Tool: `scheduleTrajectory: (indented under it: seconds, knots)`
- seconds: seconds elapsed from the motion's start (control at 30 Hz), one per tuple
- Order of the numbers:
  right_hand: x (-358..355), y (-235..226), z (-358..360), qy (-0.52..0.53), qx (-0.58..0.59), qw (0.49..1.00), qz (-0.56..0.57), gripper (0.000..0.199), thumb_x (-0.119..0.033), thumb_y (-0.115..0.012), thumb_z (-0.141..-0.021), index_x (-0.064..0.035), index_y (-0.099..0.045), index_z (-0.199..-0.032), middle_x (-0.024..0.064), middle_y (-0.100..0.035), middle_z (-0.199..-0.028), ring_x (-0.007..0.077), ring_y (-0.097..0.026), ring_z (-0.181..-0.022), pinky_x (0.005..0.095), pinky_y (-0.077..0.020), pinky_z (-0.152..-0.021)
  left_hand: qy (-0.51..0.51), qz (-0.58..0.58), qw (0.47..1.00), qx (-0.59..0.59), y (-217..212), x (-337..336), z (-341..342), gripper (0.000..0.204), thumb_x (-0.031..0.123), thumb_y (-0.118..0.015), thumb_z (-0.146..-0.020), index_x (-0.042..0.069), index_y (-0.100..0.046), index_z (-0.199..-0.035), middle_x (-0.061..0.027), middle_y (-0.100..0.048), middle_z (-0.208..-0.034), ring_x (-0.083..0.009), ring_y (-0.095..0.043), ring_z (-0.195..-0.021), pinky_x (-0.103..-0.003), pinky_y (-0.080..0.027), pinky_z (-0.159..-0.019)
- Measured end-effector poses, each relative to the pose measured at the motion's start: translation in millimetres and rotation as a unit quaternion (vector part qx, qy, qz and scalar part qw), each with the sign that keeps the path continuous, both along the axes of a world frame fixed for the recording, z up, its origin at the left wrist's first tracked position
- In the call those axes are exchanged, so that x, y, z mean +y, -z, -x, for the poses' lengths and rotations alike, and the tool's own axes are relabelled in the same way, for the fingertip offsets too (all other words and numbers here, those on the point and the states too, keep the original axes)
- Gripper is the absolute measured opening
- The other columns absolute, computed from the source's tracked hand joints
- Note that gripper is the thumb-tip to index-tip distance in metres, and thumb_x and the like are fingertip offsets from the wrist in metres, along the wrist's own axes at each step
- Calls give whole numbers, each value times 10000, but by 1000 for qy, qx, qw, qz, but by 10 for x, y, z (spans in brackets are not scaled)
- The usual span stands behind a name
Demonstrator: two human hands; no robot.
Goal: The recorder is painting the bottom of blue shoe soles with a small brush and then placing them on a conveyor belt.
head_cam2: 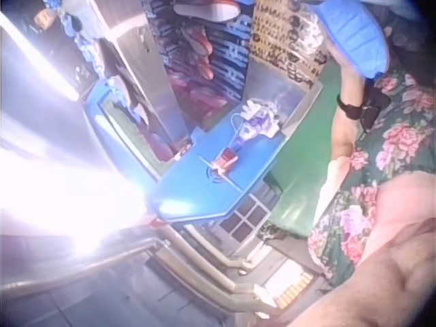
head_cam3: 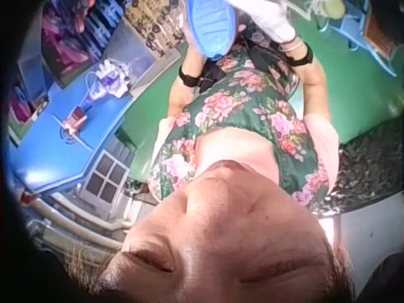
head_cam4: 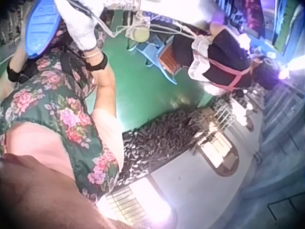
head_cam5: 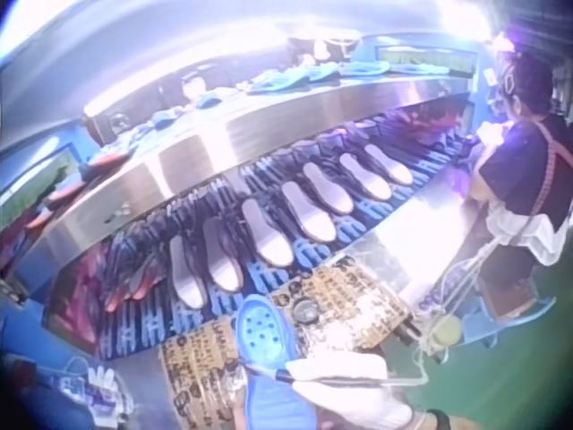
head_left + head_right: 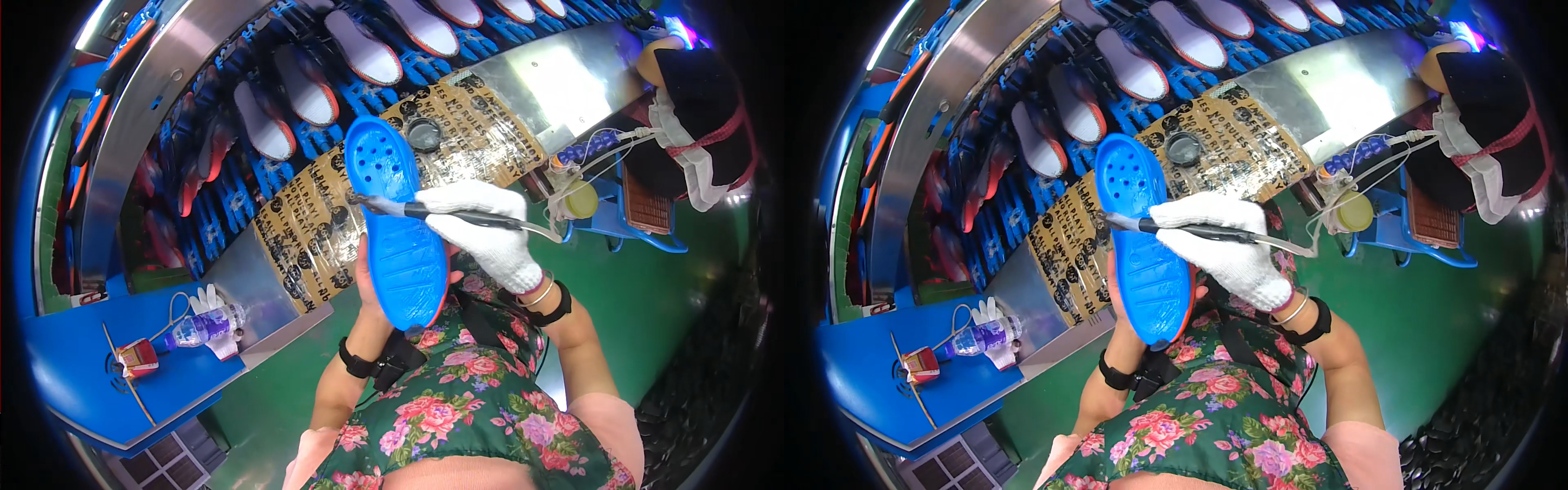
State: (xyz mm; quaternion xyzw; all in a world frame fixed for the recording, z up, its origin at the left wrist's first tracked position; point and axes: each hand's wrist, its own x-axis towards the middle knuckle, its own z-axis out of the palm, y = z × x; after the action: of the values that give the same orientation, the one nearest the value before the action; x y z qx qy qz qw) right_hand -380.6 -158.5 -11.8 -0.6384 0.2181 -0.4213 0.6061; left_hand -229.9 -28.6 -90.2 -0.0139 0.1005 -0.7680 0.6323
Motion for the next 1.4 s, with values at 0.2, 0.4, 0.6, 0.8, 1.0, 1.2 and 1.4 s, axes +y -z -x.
scheduleTrajectory:
  seconds: [0.2, 0.4, 0.6, 0.8, 1.0, 1.2, 1.4]
  knots:
    - [-183, -398, -34, 60, 29, 963, 260, 215, 12, -778, -799, -12, -765, -1012, 147, -767, -1032, 271, -736, -936, 371, -580, -815, -33, 20, 998, -50, -85, -114, 126, 1008, 795, -530, -864, 137, -298, -1593, -204, -433, -1549, -495, -485, -1344, -777, -348, -1070]
    - [-278, -608, -75, 93, 57, 881, 459, 313, -17, -784, -773, -45, -763, -1084, 146, -758, -1088, 295, -724, -930, 396, -574, -805, -60, -36, 965, -251, 141, -14, 69, 888, 641, -633, -875, 105, -392, -1541, -191, -541, -1457, -395, -564, -1305, -591, -435, -1127]
    - [16, -342, -113, 38, 42, 905, 422, 329, -20, -789, -780, -56, -754, -1106, 129, -760, -1066, 280, -728, -903, 387, -568, -781, -74, -8, 982, -175, 185, -41, 73, 809, 537, -628, -914, 59, -407, -1529, -180, -531, -1487, -368, -543, -1342, -538, -423, -1154]
    - [-75, -411, -33, 73, 43, 928, 363, 304, 0, -762, -792, -30, -749, -1094, 167, -748, -1099, 301, -724, -940, 394, -562, -815, -97, 42, 985, -137, 334, -15, -11, 772, 537, -602, -947, 102, -387, -1548, -165, -506, -1513, -361, -527, -1360, -540, -426, -1152]
    - [47, -182, -94, 32, -17, 960, 279, 279, -7, -789, -772, -49, -767, -1047, 147, -761, -1070, 263, -736, -905, 374, -569, -808, -119, 2, 947, -298, 7, -245, 1, 851, 633, -540, -955, 98, -324, -1581, -168, -451, -1560, -352, -473, -1409, -547, -365, -1188]
    - [57, -95, -145, 112, 9, 933, 342, 275, 2, -782, -794, -43, -765, -1064, 131, -761, -1071, 274, -730, -931, 378, -567, -815, -159, -14, 933, -324, -2, -374, -71, 843, 688, -507, -963, 95, -387, -1550, -152, -491, -1526, -342, -497, -1382, -523, -393, -1171]
    - [20, 24, -166, 65, -77, 979, 179, 176, -4, -776, -811, -47, -777, -982, 118, -775, -1025, 253, -733, -923, 382, -567, -822, -199, -36, 896, -396, -100, -566, -105, 1072, 792, -554, -871, 90, -229, -1613, -132, -396, -1595, -322, -444, -1424, -509, -340, -1210]
